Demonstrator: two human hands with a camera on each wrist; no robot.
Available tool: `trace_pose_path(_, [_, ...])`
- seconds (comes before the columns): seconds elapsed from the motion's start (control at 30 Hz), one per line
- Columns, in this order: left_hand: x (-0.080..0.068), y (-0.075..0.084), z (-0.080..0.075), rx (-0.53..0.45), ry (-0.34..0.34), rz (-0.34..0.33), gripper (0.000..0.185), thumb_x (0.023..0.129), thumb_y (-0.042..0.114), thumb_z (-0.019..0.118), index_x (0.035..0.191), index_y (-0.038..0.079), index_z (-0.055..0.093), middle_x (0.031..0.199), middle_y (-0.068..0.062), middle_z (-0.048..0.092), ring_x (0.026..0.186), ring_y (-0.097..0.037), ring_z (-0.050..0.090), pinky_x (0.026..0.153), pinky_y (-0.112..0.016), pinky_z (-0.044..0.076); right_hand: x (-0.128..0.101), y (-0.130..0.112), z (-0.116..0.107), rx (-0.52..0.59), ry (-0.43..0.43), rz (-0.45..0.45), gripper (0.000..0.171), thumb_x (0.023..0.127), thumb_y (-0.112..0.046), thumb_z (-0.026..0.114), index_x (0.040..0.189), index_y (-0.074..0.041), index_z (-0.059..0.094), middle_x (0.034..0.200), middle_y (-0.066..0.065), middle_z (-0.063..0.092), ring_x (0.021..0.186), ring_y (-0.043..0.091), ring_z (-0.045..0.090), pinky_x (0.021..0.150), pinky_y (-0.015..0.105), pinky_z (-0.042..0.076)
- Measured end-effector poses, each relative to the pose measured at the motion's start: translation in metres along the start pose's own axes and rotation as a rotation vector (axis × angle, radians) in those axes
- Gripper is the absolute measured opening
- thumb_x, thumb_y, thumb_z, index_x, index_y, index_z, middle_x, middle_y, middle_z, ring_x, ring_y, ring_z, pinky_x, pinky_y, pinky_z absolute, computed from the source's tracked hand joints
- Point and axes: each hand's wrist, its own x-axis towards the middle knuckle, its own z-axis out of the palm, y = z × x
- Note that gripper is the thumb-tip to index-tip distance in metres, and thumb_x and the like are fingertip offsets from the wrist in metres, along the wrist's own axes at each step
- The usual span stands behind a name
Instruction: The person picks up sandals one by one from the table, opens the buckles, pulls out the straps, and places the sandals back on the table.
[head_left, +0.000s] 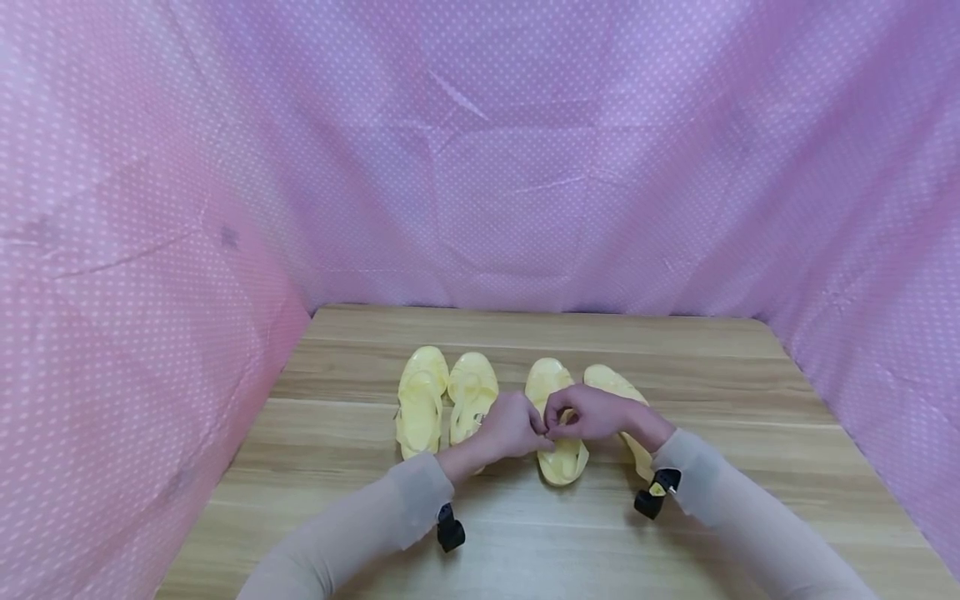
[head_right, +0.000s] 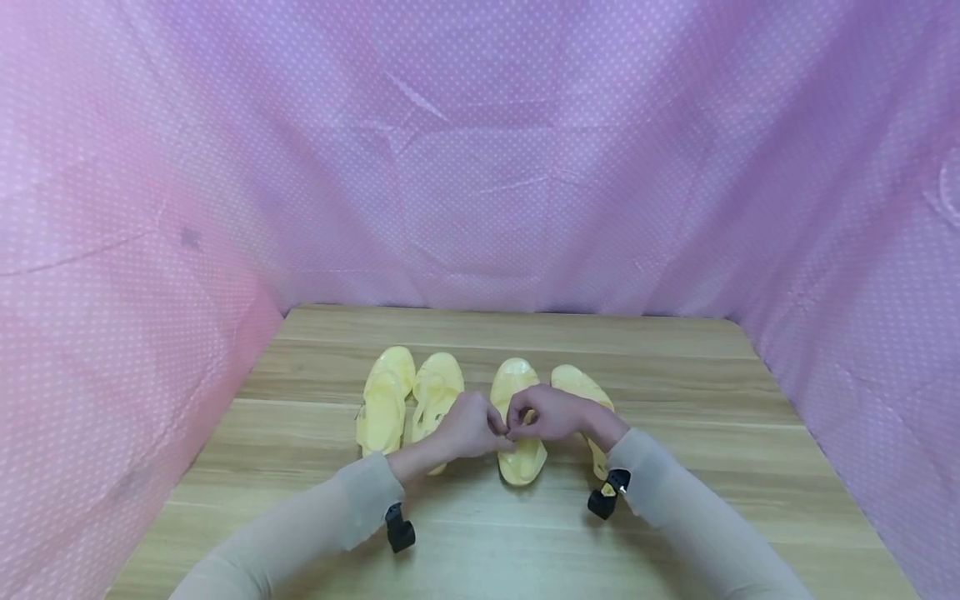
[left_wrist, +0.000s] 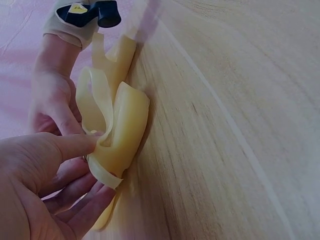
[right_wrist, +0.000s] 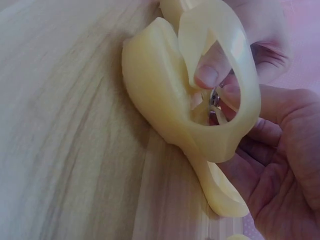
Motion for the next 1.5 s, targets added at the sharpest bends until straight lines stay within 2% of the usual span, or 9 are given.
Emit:
trace_pose_path(0.1, [0.0000, 0.0001, -0.0003, -0.011, 0.000, -0.006, 0.023, 0.077, 0.022, 0.096, 0.061, 0.016, 0.081, 0.050, 0.013, 0.064, 0.046, 0.005, 0.045, 0.048, -0.013, 0.036, -0.0004, -0.0006, -0.0004, -0.010, -0.001, -0.005, 0.009, 0.100, -0.009, 0.070, 0.097, -0.017, 0.072, 0.098, -0.005, 0.075, 0.098, 0.003, 0.067, 0.089, 0.035, 0.061])
trace_pose_path(0.33, [0.0001, 0.0001, -0.0010, -0.003, -0.006, 0.000, 0.033, 0.079, 0.022, 0.095, 0.053, 0.015, 0.075, 0.043, 0.015, 0.051, 0.042, 0.005, 0.037, 0.045, -0.014, 0.028, 0.0016, -0.0010, 0.0002, 0.018, 0.009, -0.018, 0.008, 0.100, -0.010, 0.071, 0.097, -0.016, 0.074, 0.096, -0.005, 0.076, 0.093, 0.000, 0.066, 0.085, 0.030, 0.061])
trace_pose_path(0.57, [0.0000, 0.0001, -0.0010, -0.011, 0.001, -0.013, 0.023, 0.078, 0.023, 0.096, 0.062, 0.017, 0.081, 0.049, 0.014, 0.062, 0.045, 0.006, 0.043, 0.047, -0.013, 0.035, 0.0008, 0.0002, -0.0007, 0.015, 0.004, -0.013, 0.007, 0.100, -0.009, 0.071, 0.097, -0.015, 0.073, 0.097, -0.003, 0.075, 0.096, 0.003, 0.067, 0.088, 0.039, 0.062])
trace_pose_path(0.87, [-0.0015, 0.0004, -0.0029, -0.030, -0.009, -0.021, 0.028, 0.078, 0.022, 0.095, 0.058, 0.016, 0.078, 0.045, 0.014, 0.057, 0.040, 0.005, 0.041, 0.044, -0.014, 0.032, 0.0009, 0.0014, -0.0003, 0.041, 0.012, -0.002, 0.007, 0.100, -0.010, 0.072, 0.097, -0.016, 0.075, 0.097, -0.004, 0.077, 0.095, 0.002, 0.068, 0.087, 0.027, 0.060])
trace_pose_path(1.13, [-0.0015, -0.0001, -0.0016, -0.031, -0.007, -0.028, 0.022, 0.077, 0.022, 0.096, 0.062, 0.018, 0.081, 0.048, 0.014, 0.063, 0.039, 0.005, 0.047, 0.044, -0.014, 0.037, -0.0002, 0.0013, -0.0010, 0.027, 0.006, -0.015, 0.010, 0.099, -0.005, 0.069, 0.097, -0.013, 0.074, 0.098, -0.004, 0.076, 0.096, 0.003, 0.067, 0.088, 0.034, 0.062])
trace_pose_path(1.37, [-0.0034, 0.0013, -0.0026, -0.038, -0.007, -0.019, 0.030, 0.079, 0.021, 0.095, 0.056, 0.017, 0.077, 0.043, 0.011, 0.059, 0.035, 0.004, 0.046, 0.042, -0.014, 0.033, 0.0007, 0.0027, 0.0014, 0.056, 0.020, -0.030, 0.006, 0.101, -0.012, 0.071, 0.098, -0.014, 0.076, 0.096, -0.003, 0.079, 0.092, 0.001, 0.068, 0.085, 0.027, 0.060])
trace_pose_path(1.5, [-0.0036, 0.0035, -0.0024, -0.058, -0.006, -0.020, 0.028, 0.079, 0.018, 0.095, 0.057, 0.015, 0.077, 0.045, 0.010, 0.061, 0.035, 0.003, 0.047, 0.043, -0.014, 0.034, -0.0003, 0.0037, 0.0019, 0.058, 0.024, -0.009, 0.008, 0.099, -0.008, 0.071, 0.097, -0.014, 0.076, 0.097, -0.003, 0.078, 0.093, 0.004, 0.069, 0.086, 0.029, 0.060])
